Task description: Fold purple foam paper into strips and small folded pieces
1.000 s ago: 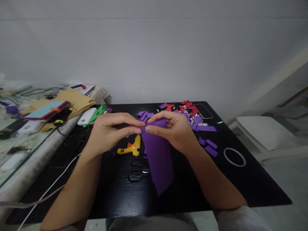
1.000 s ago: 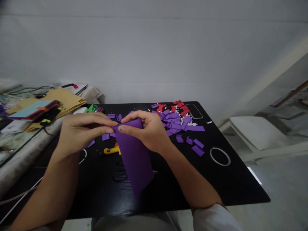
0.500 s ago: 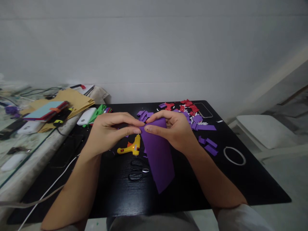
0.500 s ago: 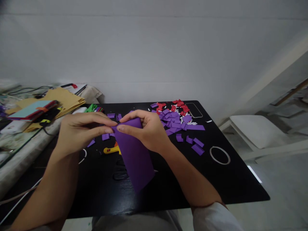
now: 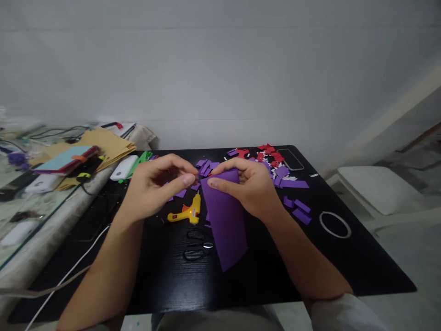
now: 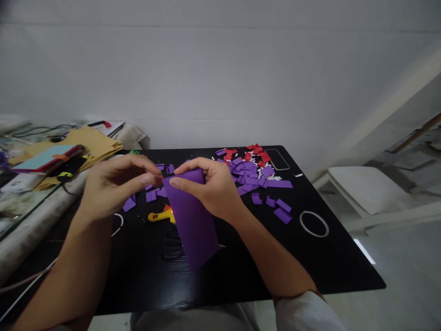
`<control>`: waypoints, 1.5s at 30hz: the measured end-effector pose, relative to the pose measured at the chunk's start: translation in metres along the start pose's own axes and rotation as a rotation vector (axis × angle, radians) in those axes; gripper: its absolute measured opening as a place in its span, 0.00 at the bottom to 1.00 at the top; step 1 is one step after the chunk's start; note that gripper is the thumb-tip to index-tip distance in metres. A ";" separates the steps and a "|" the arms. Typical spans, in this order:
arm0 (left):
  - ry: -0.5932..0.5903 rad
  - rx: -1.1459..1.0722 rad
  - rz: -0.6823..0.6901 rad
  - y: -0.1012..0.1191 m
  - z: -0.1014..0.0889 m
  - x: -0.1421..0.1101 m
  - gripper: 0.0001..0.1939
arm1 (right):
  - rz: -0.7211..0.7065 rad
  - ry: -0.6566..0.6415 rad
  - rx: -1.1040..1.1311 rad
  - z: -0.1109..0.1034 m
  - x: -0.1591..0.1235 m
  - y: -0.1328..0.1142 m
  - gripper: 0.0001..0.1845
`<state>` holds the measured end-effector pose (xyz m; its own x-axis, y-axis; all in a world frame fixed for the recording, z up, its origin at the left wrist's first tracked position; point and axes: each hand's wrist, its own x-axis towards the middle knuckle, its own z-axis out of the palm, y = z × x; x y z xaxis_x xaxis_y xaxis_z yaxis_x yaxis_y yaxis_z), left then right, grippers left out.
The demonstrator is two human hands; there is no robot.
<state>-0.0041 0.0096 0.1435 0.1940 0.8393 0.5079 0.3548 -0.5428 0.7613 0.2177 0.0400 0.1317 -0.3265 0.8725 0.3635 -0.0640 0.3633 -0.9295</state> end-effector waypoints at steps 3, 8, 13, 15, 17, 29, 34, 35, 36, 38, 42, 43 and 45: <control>-0.094 0.012 -0.010 0.004 0.005 0.000 0.07 | -0.026 -0.003 -0.002 0.002 0.000 0.002 0.11; -0.094 0.086 0.021 0.001 0.008 0.001 0.09 | 0.035 -0.005 0.056 0.000 0.001 0.003 0.14; -0.041 0.136 0.012 -0.004 0.001 0.000 0.09 | 0.107 0.077 0.095 -0.008 0.004 0.001 0.19; -0.039 0.146 0.015 -0.004 0.001 0.000 0.09 | 0.111 0.097 0.090 -0.009 0.005 0.001 0.19; -0.040 0.155 0.015 -0.004 0.001 0.001 0.08 | 0.119 0.108 0.101 -0.008 0.006 0.003 0.19; 0.011 0.200 0.032 -0.005 -0.004 0.003 0.09 | 0.158 0.024 0.078 -0.008 0.011 0.010 0.19; -0.047 0.266 0.034 -0.001 -0.009 0.004 0.09 | 0.119 0.048 0.004 -0.007 0.009 0.010 0.16; -0.065 0.282 0.036 0.000 -0.009 0.004 0.08 | 0.119 0.032 0.004 -0.006 0.008 0.011 0.16; -0.079 0.293 0.037 0.001 -0.008 0.005 0.08 | 0.116 0.012 0.002 -0.005 0.008 0.012 0.16; -0.080 0.284 0.033 0.002 -0.002 0.005 0.07 | 0.096 -0.039 -0.017 -0.001 0.006 0.015 0.14; -0.060 0.216 0.043 0.001 0.015 0.006 0.09 | 0.018 -0.123 -0.111 0.006 0.002 0.022 0.12; -0.056 0.203 0.040 0.000 0.017 0.006 0.09 | 0.009 -0.136 -0.133 0.006 0.001 0.022 0.11; -0.028 0.173 0.014 -0.003 0.017 0.006 0.10 | 0.012 -0.152 -0.167 0.005 0.002 0.021 0.12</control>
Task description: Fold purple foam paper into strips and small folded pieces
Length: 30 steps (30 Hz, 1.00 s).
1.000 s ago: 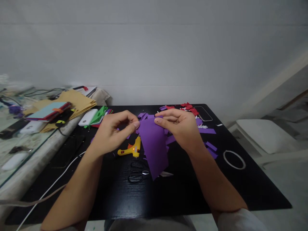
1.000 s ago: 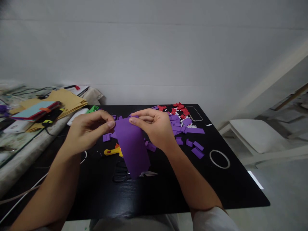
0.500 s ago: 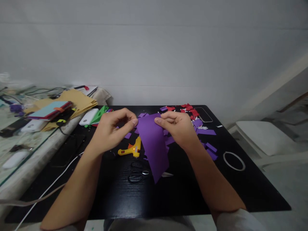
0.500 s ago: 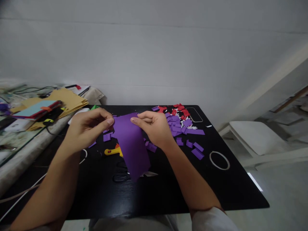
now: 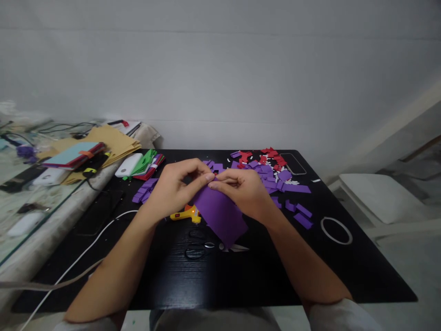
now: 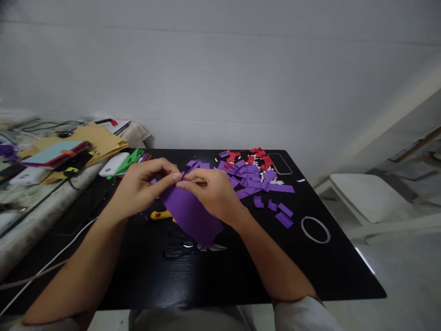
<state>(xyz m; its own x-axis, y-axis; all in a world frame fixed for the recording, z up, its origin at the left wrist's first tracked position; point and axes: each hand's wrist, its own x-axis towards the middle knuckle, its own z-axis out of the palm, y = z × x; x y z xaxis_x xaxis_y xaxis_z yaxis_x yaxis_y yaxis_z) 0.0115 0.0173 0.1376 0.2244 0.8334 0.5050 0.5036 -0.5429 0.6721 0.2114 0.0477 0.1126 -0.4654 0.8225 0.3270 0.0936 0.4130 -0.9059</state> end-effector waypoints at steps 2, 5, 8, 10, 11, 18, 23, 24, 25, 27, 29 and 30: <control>0.066 -0.044 -0.047 -0.006 -0.005 0.001 0.10 | 0.026 -0.019 -0.019 -0.006 0.001 -0.003 0.12; 0.219 -0.107 -0.125 -0.017 -0.017 0.001 0.11 | 0.094 -0.073 -0.027 -0.018 0.003 -0.007 0.12; 0.287 -0.136 -0.261 -0.024 -0.023 -0.005 0.11 | 0.181 -0.155 -0.048 -0.030 -0.003 -0.004 0.12; 0.274 -0.155 -0.348 -0.026 -0.023 -0.016 0.12 | 0.240 -0.202 -0.067 -0.036 -0.013 0.003 0.12; 0.265 -0.165 -0.392 -0.027 -0.022 -0.023 0.12 | 0.271 -0.229 -0.067 -0.039 -0.019 0.008 0.11; 0.186 -0.233 -0.728 -0.035 0.001 -0.097 0.19 | 0.555 -0.345 0.003 -0.053 -0.077 0.045 0.12; 0.172 -0.263 -0.881 -0.036 0.032 -0.147 0.22 | 0.669 -0.317 0.023 -0.054 -0.111 0.065 0.13; 0.161 -0.284 -0.913 -0.037 0.037 -0.155 0.21 | 0.676 -0.299 0.006 -0.053 -0.116 0.068 0.12; 0.142 -0.303 -0.945 -0.038 0.041 -0.163 0.21 | 0.678 -0.277 -0.013 -0.051 -0.120 0.072 0.12; 0.093 -0.366 -0.999 -0.041 0.047 -0.174 0.20 | 0.683 -0.221 -0.004 -0.046 -0.128 0.076 0.12; 0.122 -0.469 -1.036 -0.043 0.050 -0.180 0.20 | 0.713 -0.139 0.103 -0.039 -0.132 0.078 0.11; 0.157 -0.519 -1.053 -0.043 0.051 -0.181 0.20 | 0.728 -0.105 0.170 -0.035 -0.134 0.078 0.11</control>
<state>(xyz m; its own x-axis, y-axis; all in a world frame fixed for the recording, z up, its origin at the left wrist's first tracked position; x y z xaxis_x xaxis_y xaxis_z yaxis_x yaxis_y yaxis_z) -0.0083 -0.1046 -0.0100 -0.2219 0.8927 -0.3921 -0.0279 0.3962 0.9177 0.3116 -0.0165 0.0076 -0.4203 0.8192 -0.3902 0.2764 -0.2939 -0.9150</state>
